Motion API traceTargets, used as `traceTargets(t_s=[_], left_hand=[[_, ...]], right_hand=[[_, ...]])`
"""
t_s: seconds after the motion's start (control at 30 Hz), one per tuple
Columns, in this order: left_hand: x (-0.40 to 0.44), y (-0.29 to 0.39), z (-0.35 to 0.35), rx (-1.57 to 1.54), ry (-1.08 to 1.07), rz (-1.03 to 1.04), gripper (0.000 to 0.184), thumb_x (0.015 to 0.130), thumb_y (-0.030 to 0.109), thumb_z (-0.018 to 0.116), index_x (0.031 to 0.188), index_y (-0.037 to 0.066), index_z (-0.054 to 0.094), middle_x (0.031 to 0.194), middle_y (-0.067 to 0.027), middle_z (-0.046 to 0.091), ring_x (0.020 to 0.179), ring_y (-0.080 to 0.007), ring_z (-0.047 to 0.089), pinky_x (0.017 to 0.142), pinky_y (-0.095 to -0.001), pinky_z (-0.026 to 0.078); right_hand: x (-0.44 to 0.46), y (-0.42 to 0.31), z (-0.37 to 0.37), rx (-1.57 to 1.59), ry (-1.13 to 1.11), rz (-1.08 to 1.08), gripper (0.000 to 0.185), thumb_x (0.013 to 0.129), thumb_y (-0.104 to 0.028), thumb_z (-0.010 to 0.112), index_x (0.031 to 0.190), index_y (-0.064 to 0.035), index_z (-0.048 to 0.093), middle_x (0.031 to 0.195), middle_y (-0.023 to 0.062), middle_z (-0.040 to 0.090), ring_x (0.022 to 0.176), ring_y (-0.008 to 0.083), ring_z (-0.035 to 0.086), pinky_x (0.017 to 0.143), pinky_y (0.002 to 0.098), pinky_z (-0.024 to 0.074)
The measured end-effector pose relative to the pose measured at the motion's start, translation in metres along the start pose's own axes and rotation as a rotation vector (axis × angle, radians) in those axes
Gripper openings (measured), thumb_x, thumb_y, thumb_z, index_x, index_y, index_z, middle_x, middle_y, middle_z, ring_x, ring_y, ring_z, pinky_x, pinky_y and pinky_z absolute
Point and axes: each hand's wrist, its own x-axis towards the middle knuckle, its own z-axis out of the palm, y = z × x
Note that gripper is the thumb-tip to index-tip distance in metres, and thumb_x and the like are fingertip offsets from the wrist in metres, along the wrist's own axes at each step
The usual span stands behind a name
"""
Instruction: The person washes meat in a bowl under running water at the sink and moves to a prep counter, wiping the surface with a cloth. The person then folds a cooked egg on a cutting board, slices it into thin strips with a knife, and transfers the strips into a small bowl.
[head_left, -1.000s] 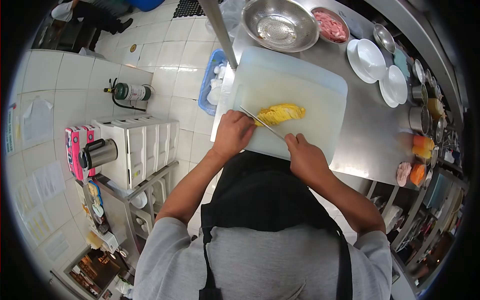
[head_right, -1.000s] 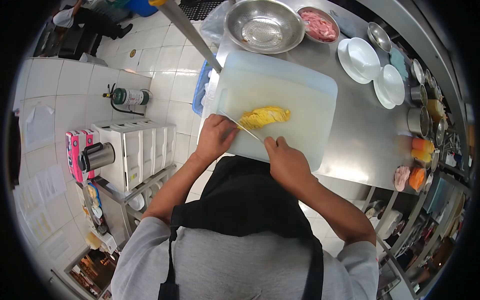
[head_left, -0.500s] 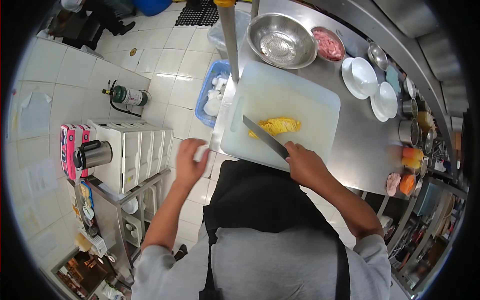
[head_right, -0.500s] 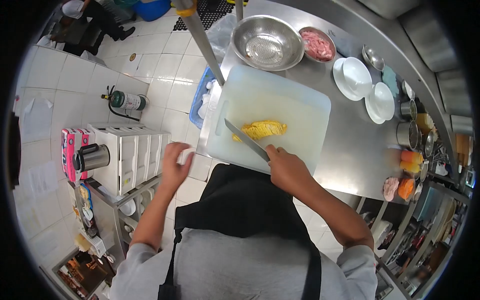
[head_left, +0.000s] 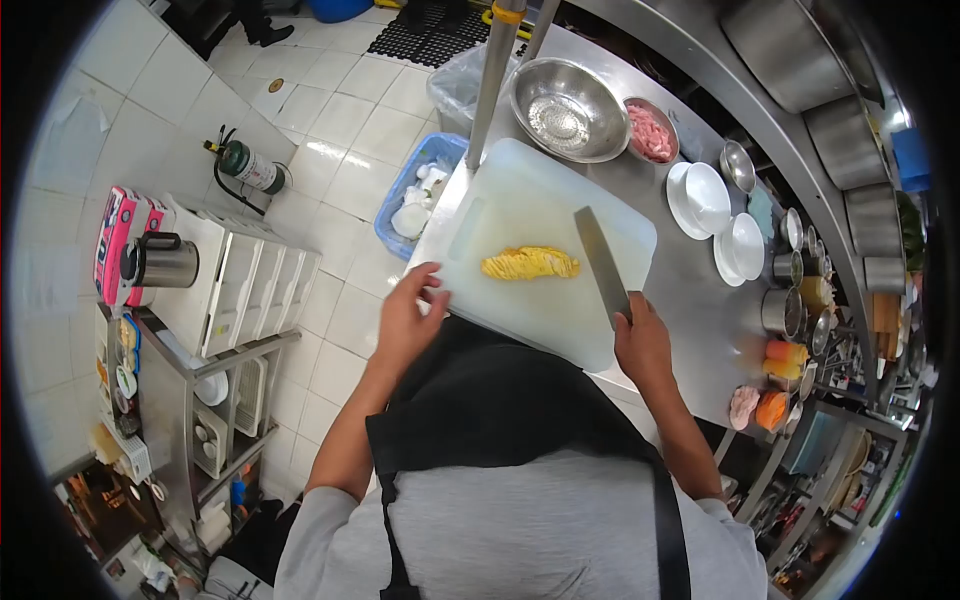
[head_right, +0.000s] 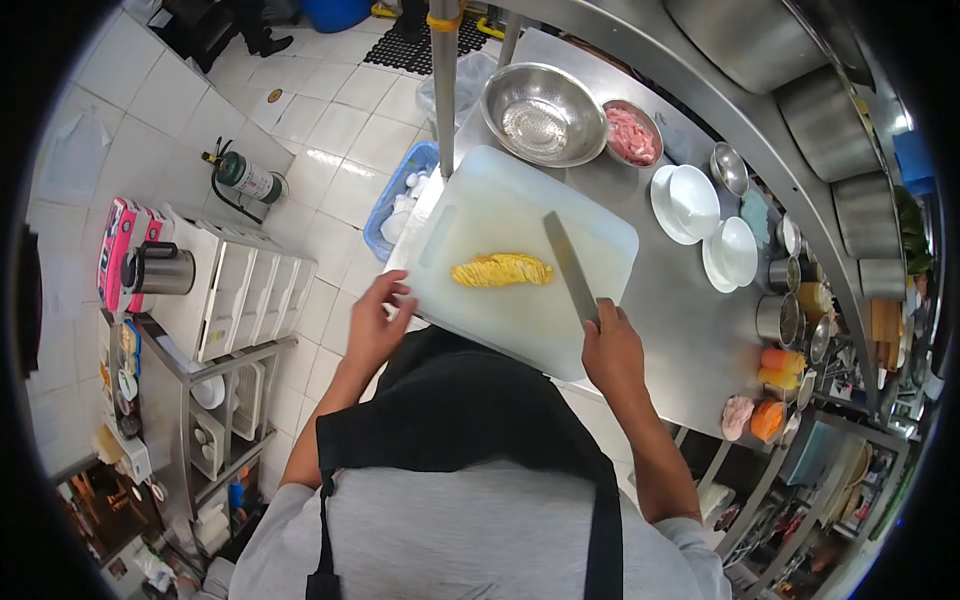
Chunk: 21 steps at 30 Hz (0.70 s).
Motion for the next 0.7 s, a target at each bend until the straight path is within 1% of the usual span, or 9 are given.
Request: traceTargets(t_s=[0.1, 0.13, 0.23, 0.3, 0.33, 0.43, 0.53, 0.63, 0.7], left_hand=[[0.008, 0.023, 0.034, 0.111, -0.086, -0.095, 0.047, 0.089, 0.014, 0.076, 0.132, 0.004, 0.063, 0.102, -0.0123, 0.074, 0.084, -0.0211, 0.07, 0.076, -0.0362, 0.057], [0.012, 0.027, 0.042, 0.167, -0.108, -0.136, 0.049, 0.088, 0.017, 0.076, 0.133, 0.003, 0.063, 0.102, -0.0138, 0.074, 0.086, -0.0238, 0.072, 0.078, -0.0384, 0.058], [0.022, 0.003, 0.073, 0.326, -0.039, -0.004, 0.055, 0.086, 0.024, 0.075, 0.135, 0.001, 0.061, 0.101, -0.0158, 0.075, 0.087, -0.0302, 0.073, 0.081, -0.0449, 0.058], [0.028, 0.008, 0.081, 0.378, -0.047, -0.041, 0.057, 0.085, 0.026, 0.076, 0.134, 0.001, 0.062, 0.106, -0.0173, 0.073, 0.094, -0.0335, 0.071, 0.086, -0.0468, 0.057], [0.03, 0.01, 0.086, 0.402, -0.053, -0.06, 0.058, 0.085, 0.027, 0.077, 0.134, 0.0, 0.062, 0.109, -0.018, 0.072, 0.098, -0.0352, 0.071, 0.088, -0.0478, 0.056], [0.027, 0.045, 0.094, 0.544, 0.018, -0.096, 0.061, 0.081, 0.029, 0.081, 0.132, 0.001, 0.063, 0.121, -0.0207, 0.066, 0.117, -0.0388, 0.062, 0.097, -0.0473, 0.053], [0.031, 0.064, 0.107, 0.558, -0.007, 0.042, 0.064, 0.078, 0.03, 0.085, 0.132, 0.005, 0.064, 0.134, -0.0215, 0.056, 0.134, -0.0423, 0.048, 0.105, -0.0505, 0.046], [0.038, 0.072, 0.136, 0.596, -0.009, 0.244, 0.062, 0.075, 0.029, 0.087, 0.129, 0.009, 0.066, 0.142, -0.02, 0.051, 0.14, -0.0418, 0.041, 0.107, -0.055, 0.041], [0.045, 0.07, 0.152, 0.648, -0.026, 0.244, 0.056, 0.074, 0.029, 0.087, 0.125, 0.011, 0.069, 0.145, -0.02, 0.048, 0.143, -0.0418, 0.038, 0.107, -0.0572, 0.039]], right_hand=[[-0.007, 0.033, 0.008, -0.067, 0.023, 0.002, 0.034, 0.095, -0.009, 0.064, 0.125, 0.0003, 0.053, 0.105, 0.0295, 0.067, 0.094, 0.0497, 0.067, 0.082, 0.0559, 0.0529], [-0.009, 0.043, 0.012, -0.023, -0.011, 0.02, 0.035, 0.095, -0.01, 0.063, 0.126, 0.001, 0.053, 0.106, 0.0303, 0.067, 0.095, 0.0502, 0.067, 0.082, 0.0561, 0.0528], [-0.01, 0.058, 0.02, 0.11, -0.112, 0.076, 0.039, 0.095, -0.013, 0.062, 0.13, 0.0029, 0.053, 0.106, 0.0324, 0.068, 0.097, 0.0516, 0.066, 0.085, 0.0565, 0.0525], [-0.011, 0.051, 0.023, 0.18, -0.172, 0.116, 0.043, 0.096, -0.014, 0.061, 0.133, 0.0037, 0.052, 0.106, 0.0336, 0.068, 0.1, 0.0523, 0.066, 0.087, 0.0566, 0.0523], [-0.011, 0.047, 0.022, 0.162, -0.223, 0.159, 0.045, 0.096, -0.015, 0.061, 0.136, 0.0037, 0.051, 0.113, 0.0345, 0.068, 0.104, 0.0514, 0.066, 0.089, 0.0553, 0.0525], [-0.011, 0.054, 0.028, 0.182, -0.167, 0.078, 0.043, 0.097, -0.015, 0.061, 0.135, 0.0035, 0.051, 0.115, 0.0336, 0.067, 0.105, 0.0502, 0.066, 0.09, 0.0553, 0.0522], [-0.005, 0.07, 0.027, 0.154, -0.098, 0.001, 0.042, 0.098, -0.014, 0.061, 0.135, 0.0025, 0.051, 0.117, 0.032, 0.066, 0.104, 0.0494, 0.066, 0.089, 0.055, 0.0525], [0.006, 0.086, 0.022, 0.193, -0.077, -0.057, 0.041, 0.098, -0.013, 0.06, 0.136, 0.001, 0.051, 0.113, 0.0299, 0.066, 0.101, 0.0495, 0.066, 0.088, 0.0548, 0.0529], [0.011, 0.092, 0.019, 0.146, -0.059, -0.087, 0.04, 0.097, -0.009, 0.06, 0.137, -0.0031, 0.052, 0.115, 0.0254, 0.062, 0.097, 0.0465, 0.067, 0.084, 0.0523, 0.0549]])
